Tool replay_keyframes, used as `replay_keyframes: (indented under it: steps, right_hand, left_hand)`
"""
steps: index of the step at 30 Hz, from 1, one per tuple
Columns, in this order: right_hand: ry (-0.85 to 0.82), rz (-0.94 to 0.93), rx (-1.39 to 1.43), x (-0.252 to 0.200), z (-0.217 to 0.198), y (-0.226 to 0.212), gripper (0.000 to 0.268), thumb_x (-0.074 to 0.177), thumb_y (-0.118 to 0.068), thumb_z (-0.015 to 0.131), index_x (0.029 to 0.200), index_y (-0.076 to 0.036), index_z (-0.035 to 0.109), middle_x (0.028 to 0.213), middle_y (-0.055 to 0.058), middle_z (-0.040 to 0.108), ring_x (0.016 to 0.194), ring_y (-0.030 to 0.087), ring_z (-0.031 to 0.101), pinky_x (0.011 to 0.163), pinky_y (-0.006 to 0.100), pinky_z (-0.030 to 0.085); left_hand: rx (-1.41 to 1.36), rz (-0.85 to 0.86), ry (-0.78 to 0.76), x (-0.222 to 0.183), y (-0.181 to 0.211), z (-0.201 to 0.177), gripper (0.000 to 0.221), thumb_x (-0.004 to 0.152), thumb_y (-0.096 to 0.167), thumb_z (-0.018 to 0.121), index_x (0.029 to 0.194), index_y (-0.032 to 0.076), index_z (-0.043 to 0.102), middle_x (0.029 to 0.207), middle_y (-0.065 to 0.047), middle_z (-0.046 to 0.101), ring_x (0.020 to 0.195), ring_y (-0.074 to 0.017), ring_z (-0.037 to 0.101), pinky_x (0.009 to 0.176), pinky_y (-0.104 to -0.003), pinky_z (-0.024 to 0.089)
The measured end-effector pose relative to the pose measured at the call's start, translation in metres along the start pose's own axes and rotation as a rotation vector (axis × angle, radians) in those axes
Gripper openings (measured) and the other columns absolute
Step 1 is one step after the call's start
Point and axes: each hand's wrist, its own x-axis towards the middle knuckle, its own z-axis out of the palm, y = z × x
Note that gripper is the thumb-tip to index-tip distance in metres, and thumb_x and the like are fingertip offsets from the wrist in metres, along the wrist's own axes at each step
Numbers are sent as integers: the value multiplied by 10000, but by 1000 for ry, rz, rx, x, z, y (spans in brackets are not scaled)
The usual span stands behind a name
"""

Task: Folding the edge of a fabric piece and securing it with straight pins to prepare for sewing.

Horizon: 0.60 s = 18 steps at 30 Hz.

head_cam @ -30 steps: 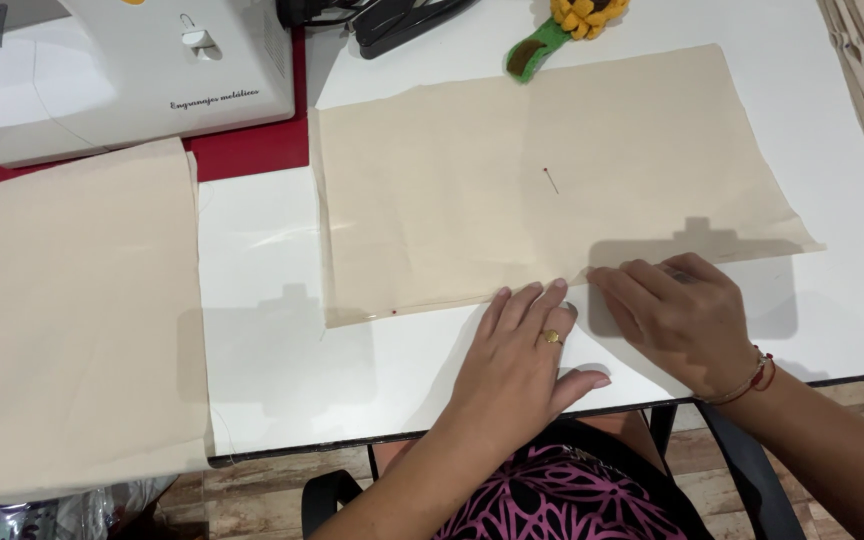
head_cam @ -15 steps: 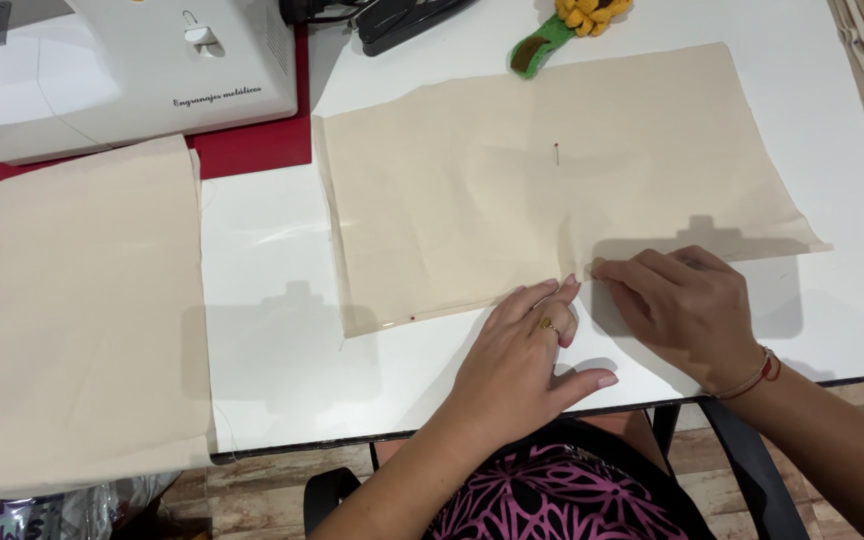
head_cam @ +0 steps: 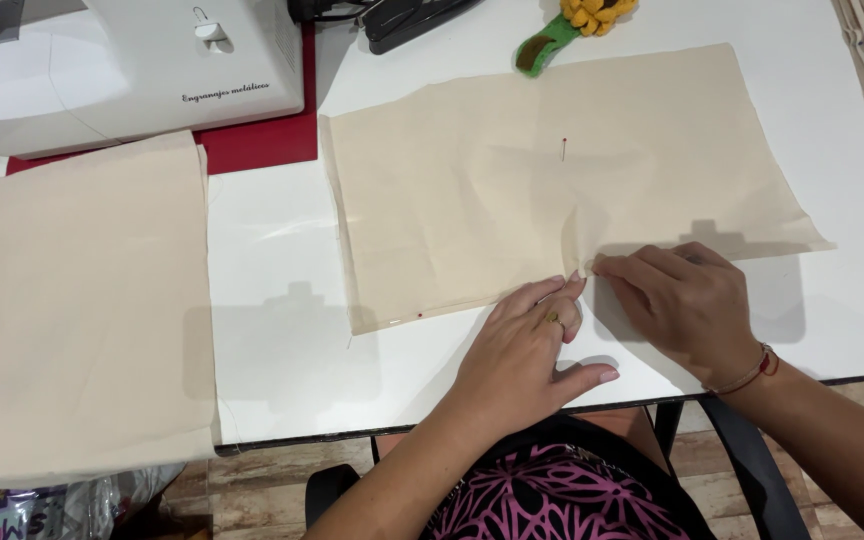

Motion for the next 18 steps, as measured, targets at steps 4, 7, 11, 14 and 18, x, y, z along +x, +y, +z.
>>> replay_keyframes:
  steps: [4,7,11,14,18]
  right_hand:
    - [2,2,-6,0,0,0,75,1018,-85,731,979,-142,761,790,-41,687,680,156,616,661,314,483]
    - [-1,-10,50,4,1,-5,53,998,-86,751,979,-135,759,839,-33,726,714,155,658,656,315,481]
    - [-23,19,78,4,-1,-1,54,963,-127,801,1011,-151,797,923,-34,786,818,141,730,721,307,520]
    - [-69,72,55,3,-10,1,89,955,-186,808,1041,-165,814,937,-55,799,801,116,732,750,297,515]
    - [-111,32,93,2,-17,7,126,917,-220,819,1035,-199,781,1031,-85,787,893,79,706,777,321,434]
  left_hand:
    - [2,-2,5,0,-1,3,478,897,552,606,875,96,463,1540,-159,536,1484,-299,399,1158,-444,326]
    - [11,-13,-9,1,2,1,479,896,563,591,883,106,448,1523,-150,554,1482,-292,390,1150,-432,322]
    - [34,1,-25,1,1,-1,457,905,544,589,894,98,493,1548,-171,519,1471,-307,399,1183,-443,306]
    - [67,83,52,-5,-3,6,462,926,485,614,893,36,512,1548,-192,501,1457,-354,425,1232,-490,281]
    - [153,104,131,-12,-6,-1,482,946,376,674,1159,-48,588,1397,-221,581,1345,-358,502,1213,-510,330]
